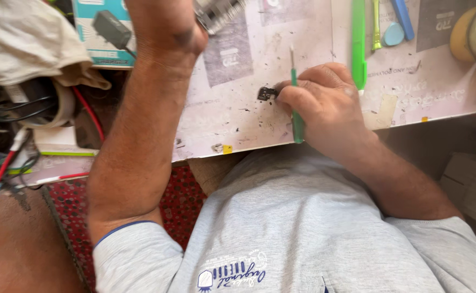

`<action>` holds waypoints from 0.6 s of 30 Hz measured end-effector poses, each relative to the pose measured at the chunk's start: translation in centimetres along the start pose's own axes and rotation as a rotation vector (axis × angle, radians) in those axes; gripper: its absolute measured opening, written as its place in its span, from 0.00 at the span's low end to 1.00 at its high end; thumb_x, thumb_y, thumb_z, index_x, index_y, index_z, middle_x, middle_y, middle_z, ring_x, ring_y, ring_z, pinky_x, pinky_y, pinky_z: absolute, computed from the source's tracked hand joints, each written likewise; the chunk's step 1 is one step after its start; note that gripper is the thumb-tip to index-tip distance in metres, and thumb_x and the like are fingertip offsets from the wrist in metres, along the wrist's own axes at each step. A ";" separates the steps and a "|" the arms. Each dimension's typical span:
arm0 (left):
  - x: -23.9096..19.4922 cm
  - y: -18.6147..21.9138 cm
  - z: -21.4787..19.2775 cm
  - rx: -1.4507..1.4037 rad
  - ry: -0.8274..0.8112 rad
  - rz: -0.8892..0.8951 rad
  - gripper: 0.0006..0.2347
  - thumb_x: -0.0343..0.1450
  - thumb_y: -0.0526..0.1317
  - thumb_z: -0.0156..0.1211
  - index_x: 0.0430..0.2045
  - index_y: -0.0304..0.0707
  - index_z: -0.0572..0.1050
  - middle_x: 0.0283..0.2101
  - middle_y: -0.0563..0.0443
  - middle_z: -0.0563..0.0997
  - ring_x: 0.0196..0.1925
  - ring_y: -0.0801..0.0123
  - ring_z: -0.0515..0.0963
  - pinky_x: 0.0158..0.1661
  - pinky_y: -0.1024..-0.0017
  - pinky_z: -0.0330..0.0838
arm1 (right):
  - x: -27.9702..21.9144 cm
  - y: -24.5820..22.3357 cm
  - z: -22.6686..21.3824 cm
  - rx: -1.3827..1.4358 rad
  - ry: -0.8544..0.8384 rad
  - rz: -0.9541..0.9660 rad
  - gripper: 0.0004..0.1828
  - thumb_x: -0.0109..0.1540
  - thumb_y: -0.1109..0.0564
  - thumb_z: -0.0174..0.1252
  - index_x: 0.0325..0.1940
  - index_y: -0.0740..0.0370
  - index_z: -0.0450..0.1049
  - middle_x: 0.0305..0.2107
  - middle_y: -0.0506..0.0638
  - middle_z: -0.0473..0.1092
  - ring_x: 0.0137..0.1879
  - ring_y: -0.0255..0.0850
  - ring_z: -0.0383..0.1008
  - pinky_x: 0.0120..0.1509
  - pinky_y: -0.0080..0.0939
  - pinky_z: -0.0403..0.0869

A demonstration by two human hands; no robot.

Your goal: The person removes a battery from a disassembled smartphone, then uses a screwdriver to probe internal components. They apply liquid from a bottle onto a toothbrush and scrub the phone's interior surfaces. The person handles the phone, battery, screwdriver, toothbrush, and liquid bottle throughout.

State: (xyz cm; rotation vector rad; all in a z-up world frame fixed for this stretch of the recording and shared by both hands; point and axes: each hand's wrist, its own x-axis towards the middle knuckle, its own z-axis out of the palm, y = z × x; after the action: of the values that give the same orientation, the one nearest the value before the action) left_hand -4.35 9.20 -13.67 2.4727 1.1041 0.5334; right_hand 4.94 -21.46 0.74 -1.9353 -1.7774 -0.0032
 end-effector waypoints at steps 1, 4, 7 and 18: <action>0.5 -0.7 -0.5 -0.027 0.037 -0.068 0.03 0.75 0.31 0.58 0.37 0.28 0.77 0.33 0.44 0.81 0.32 0.68 0.86 0.28 0.71 0.83 | 0.2 -0.3 -0.2 0.044 -0.002 0.037 0.07 0.63 0.63 0.68 0.42 0.58 0.76 0.35 0.46 0.79 0.47 0.44 0.78 0.60 0.49 0.70; 2.7 -1.9 -3.1 -0.158 0.224 -0.290 0.04 0.75 0.32 0.58 0.37 0.27 0.77 0.33 0.43 0.81 0.33 0.66 0.86 0.30 0.69 0.84 | 1.0 -0.6 -0.8 0.171 0.030 0.105 0.09 0.59 0.64 0.68 0.41 0.61 0.74 0.33 0.49 0.77 0.43 0.46 0.77 0.54 0.51 0.72; 4.2 -1.8 -4.3 -0.339 0.374 -0.430 0.05 0.75 0.33 0.58 0.38 0.27 0.76 0.34 0.42 0.81 0.34 0.64 0.86 0.31 0.67 0.84 | 1.5 -0.1 -0.7 0.264 0.068 0.132 0.10 0.62 0.65 0.68 0.43 0.63 0.73 0.35 0.54 0.76 0.40 0.46 0.77 0.44 0.47 0.75; 5.2 2.4 -7.3 -0.870 0.414 -0.410 0.08 0.75 0.34 0.57 0.40 0.25 0.75 0.37 0.37 0.83 0.36 0.58 0.87 0.35 0.61 0.86 | 10.0 1.3 1.5 0.202 0.441 -0.054 0.13 0.72 0.62 0.67 0.50 0.62 0.67 0.49 0.58 0.76 0.55 0.50 0.81 0.55 0.46 0.83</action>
State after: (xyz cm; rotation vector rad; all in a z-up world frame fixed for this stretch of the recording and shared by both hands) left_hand -3.16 13.05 -5.35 1.3816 1.1441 1.1286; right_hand 7.05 -11.56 2.29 -1.5944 -1.4729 -0.2415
